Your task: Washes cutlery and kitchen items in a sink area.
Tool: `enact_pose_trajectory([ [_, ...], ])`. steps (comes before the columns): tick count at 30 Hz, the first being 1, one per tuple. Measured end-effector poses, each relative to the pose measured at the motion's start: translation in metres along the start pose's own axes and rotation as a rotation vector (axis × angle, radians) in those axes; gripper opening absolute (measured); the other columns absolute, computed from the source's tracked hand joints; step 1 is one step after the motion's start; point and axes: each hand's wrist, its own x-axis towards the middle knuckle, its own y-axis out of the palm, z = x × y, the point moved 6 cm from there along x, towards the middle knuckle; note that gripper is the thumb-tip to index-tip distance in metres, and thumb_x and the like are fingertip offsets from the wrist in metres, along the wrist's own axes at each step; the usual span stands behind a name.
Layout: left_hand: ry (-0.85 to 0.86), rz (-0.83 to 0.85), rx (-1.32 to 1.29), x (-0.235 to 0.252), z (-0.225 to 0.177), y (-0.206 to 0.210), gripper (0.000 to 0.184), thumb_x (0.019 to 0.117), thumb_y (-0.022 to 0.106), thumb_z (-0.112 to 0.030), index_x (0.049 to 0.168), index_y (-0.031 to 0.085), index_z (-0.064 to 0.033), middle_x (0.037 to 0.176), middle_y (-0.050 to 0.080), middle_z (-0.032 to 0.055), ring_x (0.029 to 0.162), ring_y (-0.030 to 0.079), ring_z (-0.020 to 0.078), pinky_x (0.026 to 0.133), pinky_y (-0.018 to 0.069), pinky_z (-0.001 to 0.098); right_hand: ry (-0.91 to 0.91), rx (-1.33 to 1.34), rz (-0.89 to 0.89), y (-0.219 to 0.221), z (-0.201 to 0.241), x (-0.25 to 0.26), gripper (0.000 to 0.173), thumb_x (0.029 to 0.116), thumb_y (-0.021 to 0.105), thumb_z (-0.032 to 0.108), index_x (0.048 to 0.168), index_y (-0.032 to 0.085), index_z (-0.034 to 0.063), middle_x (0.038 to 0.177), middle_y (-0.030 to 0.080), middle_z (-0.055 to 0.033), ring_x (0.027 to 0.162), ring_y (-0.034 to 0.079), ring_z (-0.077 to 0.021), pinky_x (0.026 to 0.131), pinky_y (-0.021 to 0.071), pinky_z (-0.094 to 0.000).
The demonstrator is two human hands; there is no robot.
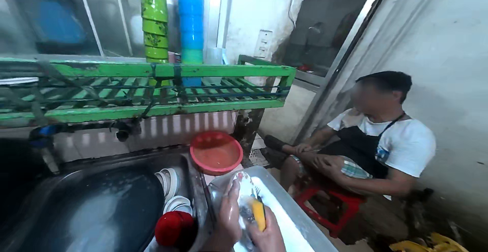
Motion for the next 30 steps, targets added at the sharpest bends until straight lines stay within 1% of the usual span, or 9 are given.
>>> enact_pose_trajectory([
  [7,-0.063,-0.013,0.037,-0.027,0.027,0.013,0.047,0.1123,0.035,-0.022,0.153,0.041,0.0009,0.159,0.041,0.0189,0.146,0.041,0.0250,0.120,0.0331,0.0432,-0.006,-0.038,-0.011,-0.005,0.014,0.007,0.073,0.0750,0.075,0.000,0.142,0.049,-0.0128,0.140,0.051,-0.0367,0.132,0.050,-0.0489,0.111,0.0403,-0.0580],
  [11,0.082,0.075,0.101,-0.035,0.017,0.011,0.047,0.1122,0.031,-0.021,0.153,0.043,-0.0005,0.161,0.039,0.0157,0.148,0.038,0.0186,0.123,0.0319,0.0365,0.290,0.372,-0.141,-0.020,-0.021,0.045,0.061,0.0889,0.067,-0.001,0.144,0.042,-0.0033,0.110,0.065,-0.0224,0.087,0.068,-0.0268,0.073,0.0593,-0.0447],
  [14,0.005,-0.012,0.118,-0.032,0.002,-0.004,0.058,0.1139,0.020,-0.035,0.157,0.032,0.0024,0.162,0.033,0.0226,0.150,0.036,0.0244,0.122,0.0320,0.0408,0.209,0.691,-0.262,-0.042,0.004,0.059,0.060,0.0888,0.064,-0.001,0.144,0.040,-0.0008,0.106,0.065,-0.0183,0.081,0.069,-0.0230,0.066,0.0601,-0.0411],
  [17,-0.468,-0.067,-0.025,-0.010,0.012,-0.020,0.076,0.1057,0.018,-0.067,0.159,0.029,-0.0130,0.145,0.051,0.0287,0.119,0.061,0.0455,0.086,0.0545,0.0621,0.006,0.945,-0.191,-0.066,0.035,0.060,0.051,0.0870,0.063,0.008,0.134,0.043,0.0017,0.093,0.068,-0.0090,0.073,0.071,-0.0162,0.062,0.0631,-0.0348],
  [20,-0.471,-0.104,-0.296,-0.003,0.001,-0.025,0.035,0.1061,0.042,-0.022,0.133,0.049,0.0007,0.109,0.067,0.0278,0.087,0.071,0.0384,0.070,0.0609,0.0501,0.055,0.986,0.134,-0.073,0.022,0.056,0.059,0.0805,0.074,0.020,0.129,0.045,0.0025,0.094,0.074,-0.0151,0.079,0.075,-0.0247,0.067,0.0648,-0.0398],
  [22,-0.387,-0.153,-0.318,-0.005,-0.007,-0.023,0.027,0.0950,0.051,0.005,0.122,0.055,0.0031,0.103,0.067,0.0218,0.087,0.068,0.0310,0.073,0.0585,0.0477,0.179,0.712,0.144,-0.070,-0.005,0.050,0.062,0.0818,0.072,0.013,0.137,0.046,0.0004,0.100,0.072,-0.0152,0.083,0.073,-0.0228,0.071,0.0639,-0.0404],
  [26,-0.359,0.159,0.243,-0.028,0.015,0.009,0.055,0.0843,0.053,0.017,0.137,0.053,0.0029,0.126,0.063,0.0186,0.109,0.062,0.0245,0.091,0.0531,0.0446,0.212,0.138,0.029,-0.046,-0.005,0.027,0.065,0.0853,0.076,0.008,0.143,0.050,-0.0022,0.114,0.068,-0.0238,0.099,0.068,-0.0314,0.087,0.0563,-0.0524],
  [28,-0.334,0.211,0.436,-0.037,0.028,0.017,0.036,0.0934,0.053,0.011,0.129,0.055,0.0054,0.115,0.062,0.0148,0.103,0.060,0.0192,0.090,0.0506,0.0384,0.036,0.041,0.089,-0.035,0.025,0.005,0.073,0.0784,0.077,0.008,0.146,0.051,-0.0015,0.123,0.068,-0.0232,0.111,0.068,-0.0327,0.096,0.0544,-0.0538],
  [30,-0.266,0.217,0.383,-0.043,0.033,0.020,0.039,0.0879,0.054,0.016,0.125,0.055,0.0049,0.114,0.063,0.0130,0.101,0.062,0.0154,0.088,0.0530,0.0340,0.018,0.083,0.088,-0.040,0.026,0.008,0.075,0.0791,0.078,0.011,0.147,0.049,-0.0014,0.127,0.067,-0.0208,0.115,0.067,-0.0279,0.100,0.0540,-0.0470],
])
